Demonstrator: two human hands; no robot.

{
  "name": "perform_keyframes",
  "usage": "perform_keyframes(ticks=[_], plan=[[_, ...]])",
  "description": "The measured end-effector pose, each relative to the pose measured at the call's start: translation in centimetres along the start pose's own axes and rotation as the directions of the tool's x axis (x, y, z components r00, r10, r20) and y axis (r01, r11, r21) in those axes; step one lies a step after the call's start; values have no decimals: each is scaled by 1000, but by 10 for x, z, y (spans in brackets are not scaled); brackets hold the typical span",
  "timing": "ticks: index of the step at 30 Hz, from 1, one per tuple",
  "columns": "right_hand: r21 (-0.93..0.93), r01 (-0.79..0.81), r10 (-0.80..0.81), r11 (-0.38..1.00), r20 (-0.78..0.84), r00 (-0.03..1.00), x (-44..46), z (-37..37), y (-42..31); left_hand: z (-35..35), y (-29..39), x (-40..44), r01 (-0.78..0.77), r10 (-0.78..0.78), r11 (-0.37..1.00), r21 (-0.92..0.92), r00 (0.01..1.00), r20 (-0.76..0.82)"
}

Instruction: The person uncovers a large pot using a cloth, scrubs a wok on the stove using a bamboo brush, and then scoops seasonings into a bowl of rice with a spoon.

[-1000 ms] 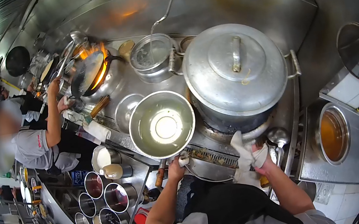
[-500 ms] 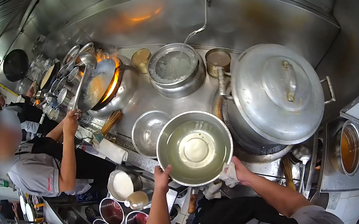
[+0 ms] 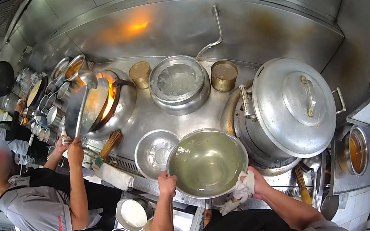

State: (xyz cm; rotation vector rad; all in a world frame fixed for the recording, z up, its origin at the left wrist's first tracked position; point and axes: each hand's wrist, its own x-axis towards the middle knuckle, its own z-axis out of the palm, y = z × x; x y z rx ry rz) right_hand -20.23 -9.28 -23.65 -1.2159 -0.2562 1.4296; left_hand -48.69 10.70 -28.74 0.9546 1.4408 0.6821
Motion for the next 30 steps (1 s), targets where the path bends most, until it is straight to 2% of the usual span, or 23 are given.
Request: perform_keyframes(ticks=[2,6,10,14,16,17,21,23,26,30], plan=[[18,-6,6,1000,-15,1000,0,5,-5,-2,-18,19,-10,11,998,-64,1000,14],[-34,12,-13,999,-13,1000,0,15,-19,1,-3,21,-1,5,990,-143,1000,23],[-71,21,-23,997,-17,1000,-1,30,-32,-2,17,20,65,-59,994,-93,996,74],[-109,25,-29,994,-35,999,-3,43,-39,-6,19,27,80,-69,989,-122,993,98],[-146,42,-50,988,-52,997,-7,56,-51,-10,26,29,159,-158,987,13,971,179],[-152,41,-49,988,-52,997,-5,56,-53,-9,25,32,161,-156,987,-13,970,185],[-172,53,-52,984,14,999,-3,71,-70,-8,47,26,237,-205,962,-137,956,210],[-155,91,-86,984,40,995,0,81,-79,-11,44,36,292,-279,956,-20,929,242],[-239,100,-87,966,64,994,4,100,-101,-11,25,54,322,-303,946,-22,909,288],[-230,134,-113,964,100,988,13,126,-124,-10,27,55,370,-342,929,-12,871,353]])
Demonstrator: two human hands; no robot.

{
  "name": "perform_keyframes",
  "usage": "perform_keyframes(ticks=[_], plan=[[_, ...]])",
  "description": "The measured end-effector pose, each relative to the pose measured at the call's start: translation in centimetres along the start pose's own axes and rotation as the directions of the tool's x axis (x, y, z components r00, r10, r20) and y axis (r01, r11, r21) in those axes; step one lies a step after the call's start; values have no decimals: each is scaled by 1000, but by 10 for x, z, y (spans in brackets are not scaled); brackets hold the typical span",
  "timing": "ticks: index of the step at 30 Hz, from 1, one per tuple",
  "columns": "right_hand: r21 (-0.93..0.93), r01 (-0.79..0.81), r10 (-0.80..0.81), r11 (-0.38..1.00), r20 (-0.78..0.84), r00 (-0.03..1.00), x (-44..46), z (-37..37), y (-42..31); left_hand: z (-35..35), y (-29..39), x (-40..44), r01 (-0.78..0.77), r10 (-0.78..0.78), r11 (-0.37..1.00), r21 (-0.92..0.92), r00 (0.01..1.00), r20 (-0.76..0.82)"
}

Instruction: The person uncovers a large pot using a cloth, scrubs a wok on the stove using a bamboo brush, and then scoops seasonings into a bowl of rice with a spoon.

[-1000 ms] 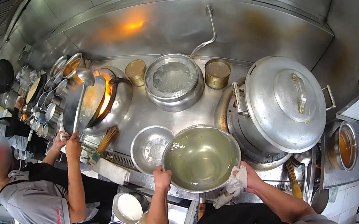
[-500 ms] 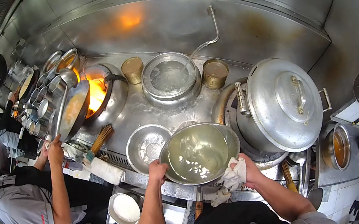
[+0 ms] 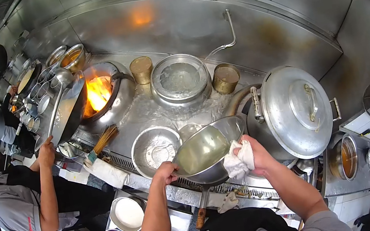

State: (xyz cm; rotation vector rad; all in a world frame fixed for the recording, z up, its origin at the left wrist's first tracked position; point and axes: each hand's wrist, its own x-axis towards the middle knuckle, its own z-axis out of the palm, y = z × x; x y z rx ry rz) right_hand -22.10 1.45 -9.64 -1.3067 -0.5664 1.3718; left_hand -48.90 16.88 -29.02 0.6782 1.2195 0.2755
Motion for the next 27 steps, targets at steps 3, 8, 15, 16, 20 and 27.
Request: perform_keyframes(ticks=[3,8,15,16,20,27], plan=[[-75,-3,3,997,0,1000,14,10,-14,3,2,-3,64,-67,995,79,997,43],[-199,65,-53,978,67,996,36,23,-30,9,-20,22,115,-113,993,-7,981,155],[-450,160,-106,879,142,984,71,52,-50,32,-39,30,63,-8,976,-210,968,249],[-513,143,-88,846,129,988,71,61,-55,35,-45,38,61,-8,975,-214,970,242],[-767,343,-234,543,254,938,78,76,-60,51,-66,61,98,47,921,-377,933,358],[-817,384,-177,430,341,923,19,87,-73,121,-77,39,93,131,887,-452,888,441]])
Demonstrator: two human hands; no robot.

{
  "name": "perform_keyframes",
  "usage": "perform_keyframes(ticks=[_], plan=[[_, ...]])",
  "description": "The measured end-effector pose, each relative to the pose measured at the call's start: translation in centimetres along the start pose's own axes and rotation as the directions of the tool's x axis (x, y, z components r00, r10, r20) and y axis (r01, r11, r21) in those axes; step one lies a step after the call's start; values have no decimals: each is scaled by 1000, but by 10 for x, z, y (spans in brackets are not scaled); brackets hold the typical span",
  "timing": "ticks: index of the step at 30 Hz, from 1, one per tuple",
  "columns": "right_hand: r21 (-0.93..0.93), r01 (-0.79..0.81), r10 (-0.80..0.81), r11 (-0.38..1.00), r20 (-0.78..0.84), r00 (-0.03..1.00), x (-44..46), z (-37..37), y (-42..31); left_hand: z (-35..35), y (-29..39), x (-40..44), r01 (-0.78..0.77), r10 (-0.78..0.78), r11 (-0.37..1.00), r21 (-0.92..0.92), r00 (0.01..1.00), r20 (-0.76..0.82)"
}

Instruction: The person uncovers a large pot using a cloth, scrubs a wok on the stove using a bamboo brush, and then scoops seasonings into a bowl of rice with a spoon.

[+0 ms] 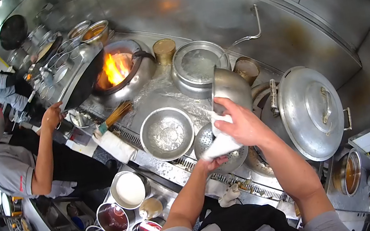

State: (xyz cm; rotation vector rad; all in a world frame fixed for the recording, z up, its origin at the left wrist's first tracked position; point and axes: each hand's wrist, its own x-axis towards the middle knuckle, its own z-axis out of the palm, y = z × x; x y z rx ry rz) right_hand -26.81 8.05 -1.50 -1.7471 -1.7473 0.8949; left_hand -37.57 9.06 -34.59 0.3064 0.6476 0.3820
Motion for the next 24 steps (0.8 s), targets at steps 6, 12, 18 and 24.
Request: perform_keyframes(ticks=[6,12,18,24], plan=[[438,-6,-8,899,31,999,-91,-6,58,14,-22,-20,-184,184,983,-19,983,-29],[582,-23,-92,813,167,982,-246,-14,169,18,-48,-107,-453,464,886,103,852,-243],[867,-220,-63,447,276,959,-333,-32,201,54,-145,-250,-517,645,761,392,671,-366],[822,-328,-300,465,495,815,-341,38,223,82,-293,-428,-530,770,615,584,246,-589]])
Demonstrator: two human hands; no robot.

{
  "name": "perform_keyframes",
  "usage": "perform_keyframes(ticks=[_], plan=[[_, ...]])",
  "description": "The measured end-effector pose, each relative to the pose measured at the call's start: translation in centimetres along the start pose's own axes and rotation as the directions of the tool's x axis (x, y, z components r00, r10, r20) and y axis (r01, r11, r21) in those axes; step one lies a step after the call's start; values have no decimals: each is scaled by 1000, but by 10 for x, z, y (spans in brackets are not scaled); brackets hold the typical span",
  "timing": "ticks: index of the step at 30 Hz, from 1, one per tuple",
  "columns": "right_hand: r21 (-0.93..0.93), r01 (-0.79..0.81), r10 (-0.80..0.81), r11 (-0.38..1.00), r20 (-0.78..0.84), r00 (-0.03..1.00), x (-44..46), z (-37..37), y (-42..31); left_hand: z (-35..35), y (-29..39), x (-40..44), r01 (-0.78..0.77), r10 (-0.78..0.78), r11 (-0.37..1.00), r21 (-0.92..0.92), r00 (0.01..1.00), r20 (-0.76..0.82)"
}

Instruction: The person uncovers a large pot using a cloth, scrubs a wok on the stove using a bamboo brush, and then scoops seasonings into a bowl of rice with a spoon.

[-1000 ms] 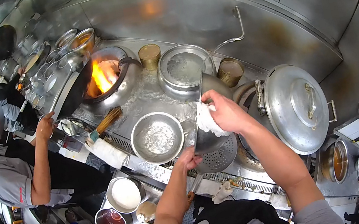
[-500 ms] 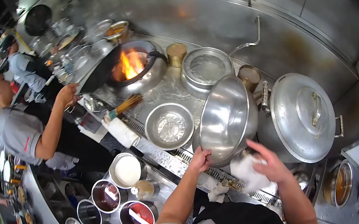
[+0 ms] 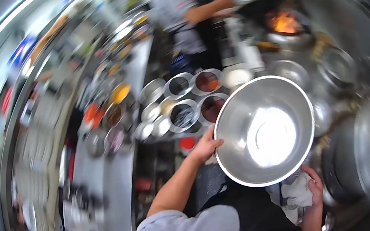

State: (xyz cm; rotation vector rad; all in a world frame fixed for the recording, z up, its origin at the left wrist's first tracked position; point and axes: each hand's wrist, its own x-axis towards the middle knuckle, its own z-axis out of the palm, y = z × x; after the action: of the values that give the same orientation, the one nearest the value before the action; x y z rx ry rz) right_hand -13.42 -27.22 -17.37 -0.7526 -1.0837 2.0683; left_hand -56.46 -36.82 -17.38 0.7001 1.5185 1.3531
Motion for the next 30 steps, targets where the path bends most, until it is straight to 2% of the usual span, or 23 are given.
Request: perform_keyframes(ticks=[1,4,5,7,9,10,11,12,15,17,18,19,21,23,25,26,27,29,30], plan=[[-18,39,-39,999,-2,999,5,10,9,-27,6,-33,-5,10,998,69,998,-61],[6,-99,95,995,225,970,4,41,12,-104,5,-141,-93,84,995,-21,959,-271],[25,-154,141,988,283,949,7,46,17,-125,-5,-174,-119,62,985,-128,923,-380],[5,-171,159,985,340,927,12,60,22,-159,-32,-237,-126,-17,968,-217,828,-560],[-17,-239,231,971,323,918,14,79,25,-185,-75,-295,-132,-109,953,-274,693,-712],[-40,-258,256,965,338,906,13,82,23,-192,-97,-323,-197,-83,944,-265,635,-768],[-44,-241,241,970,346,907,17,83,29,-199,-120,-344,-153,-146,957,-247,482,-864],[-72,-248,258,966,336,906,20,86,34,-200,-126,-368,-211,-184,932,-294,425,-886],[-66,-274,280,960,311,908,36,101,56,-220,-172,-407,-341,-208,907,-246,143,-968],[-110,-354,370,929,315,874,44,113,73,-243,-191,-423,-311,-355,889,-337,-1,-935],[-134,-371,395,919,345,852,53,124,82,-249,-198,-420,-413,-387,840,-350,-6,-922],[-122,-359,379,925,328,865,60,140,90,-254,-199,-417,-510,-421,782,-359,-6,-907],[-171,-387,423,906,365,829,73,177,109,-257,-188,-405,-485,-284,785,-385,270,-920],[-184,-394,434,901,344,832,85,214,132,-250,-153,-368,-303,-326,777,-552,556,-764],[-176,-380,418,908,357,835,90,256,151,-238,-111,-312,-1,-351,809,-588,801,-485],[-173,-399,435,901,362,825,94,274,163,-230,-100,-278,68,-287,828,-556,904,-317],[-162,-417,447,894,358,820,96,290,176,-219,-90,-246,137,-227,849,-511,967,-118],[-162,-332,368,929,476,799,101,317,196,-183,-60,-187,226,-184,886,-405,973,140],[-290,-144,296,946,597,746,107,328,193,-169,-62,-160,160,-118,947,-278,980,161]])
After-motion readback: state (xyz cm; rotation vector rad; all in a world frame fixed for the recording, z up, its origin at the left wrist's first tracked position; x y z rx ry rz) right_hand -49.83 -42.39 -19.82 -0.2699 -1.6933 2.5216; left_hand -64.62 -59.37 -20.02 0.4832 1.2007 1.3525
